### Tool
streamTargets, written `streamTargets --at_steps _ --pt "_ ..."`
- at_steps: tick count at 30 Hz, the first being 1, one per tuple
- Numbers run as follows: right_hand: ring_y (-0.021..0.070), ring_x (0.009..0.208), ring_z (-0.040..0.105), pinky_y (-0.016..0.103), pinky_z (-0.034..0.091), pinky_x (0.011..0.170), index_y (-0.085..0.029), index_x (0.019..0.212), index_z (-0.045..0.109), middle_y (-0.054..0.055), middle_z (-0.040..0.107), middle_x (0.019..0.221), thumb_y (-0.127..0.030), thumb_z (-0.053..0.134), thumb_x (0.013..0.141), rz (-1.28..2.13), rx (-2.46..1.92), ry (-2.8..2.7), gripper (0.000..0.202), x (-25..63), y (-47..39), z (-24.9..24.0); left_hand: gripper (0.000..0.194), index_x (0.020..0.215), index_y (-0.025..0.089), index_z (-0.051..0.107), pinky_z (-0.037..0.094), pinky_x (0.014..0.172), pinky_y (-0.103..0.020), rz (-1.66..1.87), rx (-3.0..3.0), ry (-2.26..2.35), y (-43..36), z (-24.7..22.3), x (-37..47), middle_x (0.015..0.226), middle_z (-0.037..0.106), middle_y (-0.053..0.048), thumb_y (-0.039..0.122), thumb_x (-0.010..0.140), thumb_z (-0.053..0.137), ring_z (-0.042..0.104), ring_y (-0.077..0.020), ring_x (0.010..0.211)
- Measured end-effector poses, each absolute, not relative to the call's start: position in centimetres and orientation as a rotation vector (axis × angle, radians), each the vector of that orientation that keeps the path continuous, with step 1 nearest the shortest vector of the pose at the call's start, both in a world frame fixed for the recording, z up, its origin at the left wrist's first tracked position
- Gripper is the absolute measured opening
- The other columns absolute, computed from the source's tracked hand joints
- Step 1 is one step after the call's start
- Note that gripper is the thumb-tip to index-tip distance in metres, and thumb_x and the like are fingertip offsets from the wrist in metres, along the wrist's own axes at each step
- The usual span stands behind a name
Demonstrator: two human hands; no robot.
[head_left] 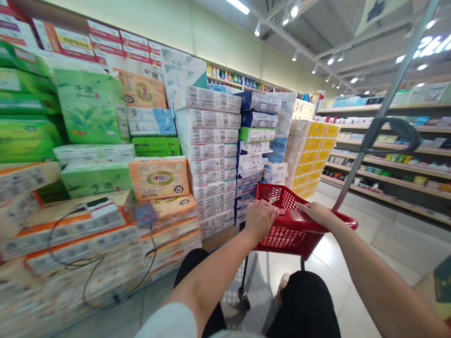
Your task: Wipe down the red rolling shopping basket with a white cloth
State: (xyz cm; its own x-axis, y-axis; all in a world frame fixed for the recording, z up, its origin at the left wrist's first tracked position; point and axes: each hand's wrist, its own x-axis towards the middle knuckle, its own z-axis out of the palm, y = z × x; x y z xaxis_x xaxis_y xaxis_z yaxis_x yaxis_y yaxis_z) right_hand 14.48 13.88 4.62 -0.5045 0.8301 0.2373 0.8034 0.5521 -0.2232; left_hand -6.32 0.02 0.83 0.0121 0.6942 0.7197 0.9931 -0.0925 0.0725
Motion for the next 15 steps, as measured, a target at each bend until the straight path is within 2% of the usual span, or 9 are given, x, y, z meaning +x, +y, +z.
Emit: streamTargets --at_steps 3,5,11,13,15 --pt "0.0237 0.081 0.066 0.032 0.045 0.075 -0.023 0.093 0.074 0.008 0.073 0.090 -0.061 0.031 0.093 0.272 -1.266 -2.586 0.057 13.7 12.6 5.0 0.027 0.096 0.024 0.064 0.038 0.081 -0.039 -0.832 -1.786 -1.733 -0.1 1.1 -7.1 0.102 0.059 -0.006 0.039 0.097 0.042 0.048 -0.0226 0.097" --pt "0.0240 0.085 0.066 0.031 0.044 0.076 -0.022 0.097 0.073 0.009 0.073 0.094 -0.056 0.031 0.095 0.154 -1.201 -2.627 0.054 13.1 11.9 5.3 0.025 0.095 0.025 0.065 0.039 0.079 -0.039 -0.838 -1.758 -1.750 -0.5 1.3 -7.4 0.103 0.059 -0.005 0.038 0.096 0.043 0.049 -0.0224 0.097" --pt "0.0233 0.079 0.066 0.034 0.042 0.076 -0.016 0.083 0.071 0.012 0.072 0.083 -0.033 0.032 0.099 -0.382 -1.314 -2.381 0.045 10.9 8.4 3.8 0.027 0.101 0.021 0.066 0.043 0.089 -0.039 -0.869 -1.793 -1.659 -1.7 1.4 -8.1 0.115 0.061 -0.007 0.031 0.098 0.041 0.050 -0.0225 0.102" --pt "0.0248 0.088 0.066 0.037 0.041 0.082 -0.016 0.091 0.071 0.011 0.073 0.090 -0.033 0.038 0.098 -0.524 -1.199 -2.233 0.038 10.2 7.0 2.2 0.029 0.103 0.019 0.066 0.044 0.094 -0.040 -0.874 -1.831 -1.642 -1.8 1.5 -8.5 0.113 0.064 -0.009 0.031 0.098 0.040 0.052 -0.0225 0.104" --pt "0.0251 0.106 0.061 0.038 0.038 0.093 -0.017 0.108 0.068 0.009 0.071 0.110 -0.030 0.040 0.097 -0.605 -1.038 -2.028 0.032 9.7 6.1 0.4 0.032 0.104 0.018 0.067 0.043 0.097 -0.041 -0.875 -1.877 -1.647 -1.9 1.7 -8.7 0.113 0.066 -0.009 0.030 0.099 0.037 0.054 -0.0225 0.109"
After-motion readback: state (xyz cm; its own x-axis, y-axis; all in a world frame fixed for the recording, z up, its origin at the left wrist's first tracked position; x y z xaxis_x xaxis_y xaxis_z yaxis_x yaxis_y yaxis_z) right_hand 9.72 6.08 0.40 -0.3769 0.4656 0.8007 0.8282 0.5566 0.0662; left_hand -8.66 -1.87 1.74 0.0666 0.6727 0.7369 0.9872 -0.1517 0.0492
